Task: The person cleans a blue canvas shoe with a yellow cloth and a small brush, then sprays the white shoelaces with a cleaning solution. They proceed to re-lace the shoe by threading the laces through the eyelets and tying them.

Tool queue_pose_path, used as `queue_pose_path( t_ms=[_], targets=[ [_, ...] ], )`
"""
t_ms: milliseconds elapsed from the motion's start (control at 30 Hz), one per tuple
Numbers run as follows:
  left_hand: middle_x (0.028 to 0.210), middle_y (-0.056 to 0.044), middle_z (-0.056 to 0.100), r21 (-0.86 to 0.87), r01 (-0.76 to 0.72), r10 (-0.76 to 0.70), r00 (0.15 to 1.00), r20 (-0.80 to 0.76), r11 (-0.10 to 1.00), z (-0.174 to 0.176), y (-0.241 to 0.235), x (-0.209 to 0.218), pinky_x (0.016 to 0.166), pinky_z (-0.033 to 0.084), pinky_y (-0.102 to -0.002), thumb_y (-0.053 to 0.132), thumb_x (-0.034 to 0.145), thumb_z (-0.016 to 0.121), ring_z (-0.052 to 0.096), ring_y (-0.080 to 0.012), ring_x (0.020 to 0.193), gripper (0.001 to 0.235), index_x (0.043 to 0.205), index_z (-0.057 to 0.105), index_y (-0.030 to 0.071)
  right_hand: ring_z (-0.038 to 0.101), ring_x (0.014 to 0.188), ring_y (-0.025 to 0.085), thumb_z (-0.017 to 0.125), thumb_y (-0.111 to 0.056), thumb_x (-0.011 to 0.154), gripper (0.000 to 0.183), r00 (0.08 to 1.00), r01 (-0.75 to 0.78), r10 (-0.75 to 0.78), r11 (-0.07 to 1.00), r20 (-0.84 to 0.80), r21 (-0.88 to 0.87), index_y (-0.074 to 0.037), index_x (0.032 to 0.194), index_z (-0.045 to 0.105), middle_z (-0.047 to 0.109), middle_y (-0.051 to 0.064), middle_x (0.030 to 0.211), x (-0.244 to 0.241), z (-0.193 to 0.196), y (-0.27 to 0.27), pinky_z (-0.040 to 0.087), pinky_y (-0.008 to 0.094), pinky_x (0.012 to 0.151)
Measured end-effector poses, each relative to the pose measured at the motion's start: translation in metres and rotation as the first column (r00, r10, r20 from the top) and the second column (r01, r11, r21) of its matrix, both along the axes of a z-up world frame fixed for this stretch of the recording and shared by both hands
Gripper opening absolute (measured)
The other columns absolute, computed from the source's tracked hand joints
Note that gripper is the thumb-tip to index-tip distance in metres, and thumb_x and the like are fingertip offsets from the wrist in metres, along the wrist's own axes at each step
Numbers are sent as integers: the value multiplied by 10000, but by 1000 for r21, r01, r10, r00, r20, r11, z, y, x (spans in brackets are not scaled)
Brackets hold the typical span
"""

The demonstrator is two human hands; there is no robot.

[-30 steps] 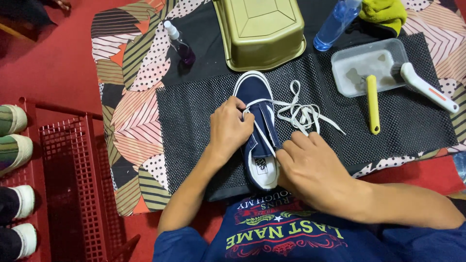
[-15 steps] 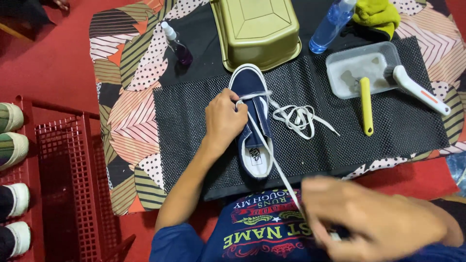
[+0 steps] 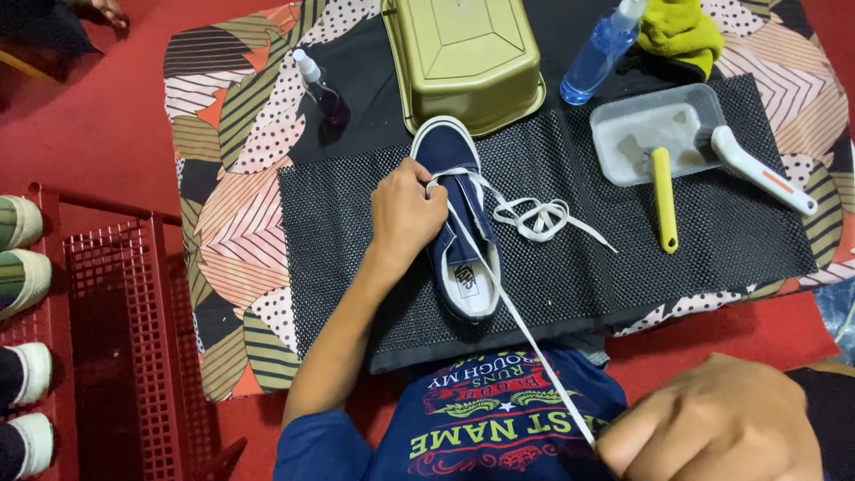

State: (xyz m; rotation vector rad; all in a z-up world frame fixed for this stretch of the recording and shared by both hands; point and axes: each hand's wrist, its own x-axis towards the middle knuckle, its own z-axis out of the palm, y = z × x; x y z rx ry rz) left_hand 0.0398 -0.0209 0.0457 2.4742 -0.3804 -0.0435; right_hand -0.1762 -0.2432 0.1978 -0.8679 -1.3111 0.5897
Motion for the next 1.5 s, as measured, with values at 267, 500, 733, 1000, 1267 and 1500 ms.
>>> queue_pose_path(
  t_ms=[267,500,733,1000,1267,1500],
  targets=[
    [757,-104,710,-45,45,-47,998,-30,998,10,-2,0,805,533,-519,216,779,580,705,-391,863,205,917,654,84,405,505,328,391,-278,1220,592,889,439,-419,894,-183,87,-63,669,387,436,120,619,-20,3,13,366,466,524],
    [1081,-152,623,-339,483,-387,867,313,808,94,-2,-42,962,457,-399,87,944,516,586,-289,1033,193,1102,598,13,527,764,229,583,-166,975,179,380,919,-792,268,477,-288,-47,842,561,603,59,828,24,9,27,453,344,728],
    [1072,-82,728,-408,710,-810,567,-151,574,129,17,-82,830,541,-341,264,919,600,753,-260,843,708,1530,287,92,602,817,236,662,-58,962,70,122,991,-843,72,524,-114,9,955,645,690,100,911,51,-15,28,474,352,820],
    [976,-35,717,-482,187,-152,982,113,856,155,82,-95,554,347,-215,113,1069,479,454,-64,594,219,1092,692,69,633,846,373,681,-372,946,320,152,754,-222,-604,963,-258,-74,1010,587,640,140,899,43,-126,-39,514,509,678],
    [626,-60,472,-560,148,15,961,276,815,129,113,-68,523,338,-239,87,1065,483,403,-106,515,235,1081,664,-62,682,804,341,648,-359,918,292,238,661,-38,-726,971,-190,-99,1030,574,637,112,896,44,-180,-40,559,476,617],
    [925,-52,706,-334,396,-371,918,139,855,125,74,-54,670,466,-280,118,1025,510,601,-139,727,201,1047,694,42,645,812,511,494,-348,1058,259,176,577,-542,-620,822,-532,-98,1086,553,695,251,932,66,-84,-54,451,605,693]
  ],
)
